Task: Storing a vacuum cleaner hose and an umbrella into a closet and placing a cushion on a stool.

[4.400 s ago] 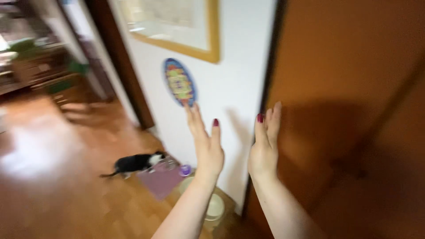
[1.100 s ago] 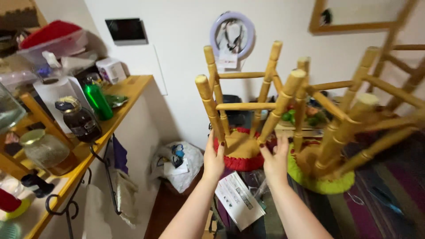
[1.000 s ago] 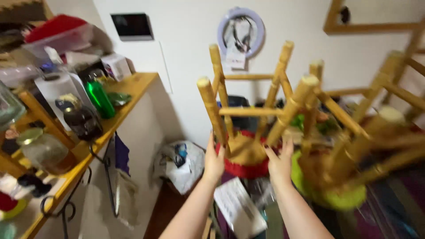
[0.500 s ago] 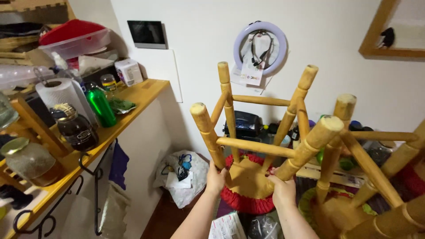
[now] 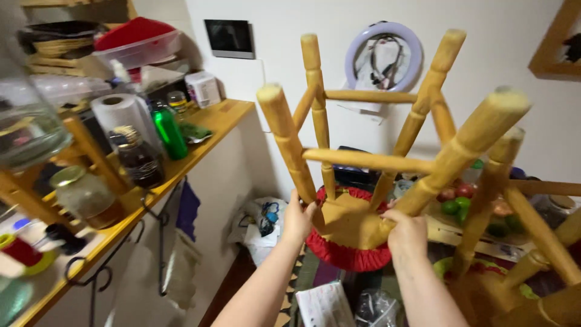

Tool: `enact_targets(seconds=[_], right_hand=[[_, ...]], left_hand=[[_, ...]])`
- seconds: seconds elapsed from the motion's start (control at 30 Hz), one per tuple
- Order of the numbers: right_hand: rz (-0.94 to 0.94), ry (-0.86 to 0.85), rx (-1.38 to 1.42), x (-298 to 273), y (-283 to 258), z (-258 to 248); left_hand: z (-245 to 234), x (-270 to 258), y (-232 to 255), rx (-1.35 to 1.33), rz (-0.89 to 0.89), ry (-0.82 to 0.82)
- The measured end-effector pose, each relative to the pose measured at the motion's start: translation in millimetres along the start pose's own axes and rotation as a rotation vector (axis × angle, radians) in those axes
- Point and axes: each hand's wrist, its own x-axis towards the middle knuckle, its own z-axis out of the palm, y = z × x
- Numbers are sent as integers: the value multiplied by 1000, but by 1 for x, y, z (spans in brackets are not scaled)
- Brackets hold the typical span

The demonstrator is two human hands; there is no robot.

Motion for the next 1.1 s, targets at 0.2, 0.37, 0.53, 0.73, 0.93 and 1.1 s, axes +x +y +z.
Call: enact_targets(seconds=[0.2, 0.37, 0.53, 0.73, 0.93, 1.1], right_hand=[[82, -10, 37, -6, -27, 62], [261, -38, -19, -21, -8, 93], [566, 4, -12, -49, 39, 114], [784, 67, 125, -63, 130, 115], [652, -39, 28, -143, 158, 137], [674, -69, -329, -227, 148, 141]], left_hand=[[-101, -27, 62, 47, 220, -108], [-159, -73, 17, 18, 133, -317], [-205, -101, -3, -98, 64, -172], [-257, -103, -3, 148, -83, -69], [-265, -94, -54, 192, -175, -39], [-258, -92, -53, 217, -197, -150]])
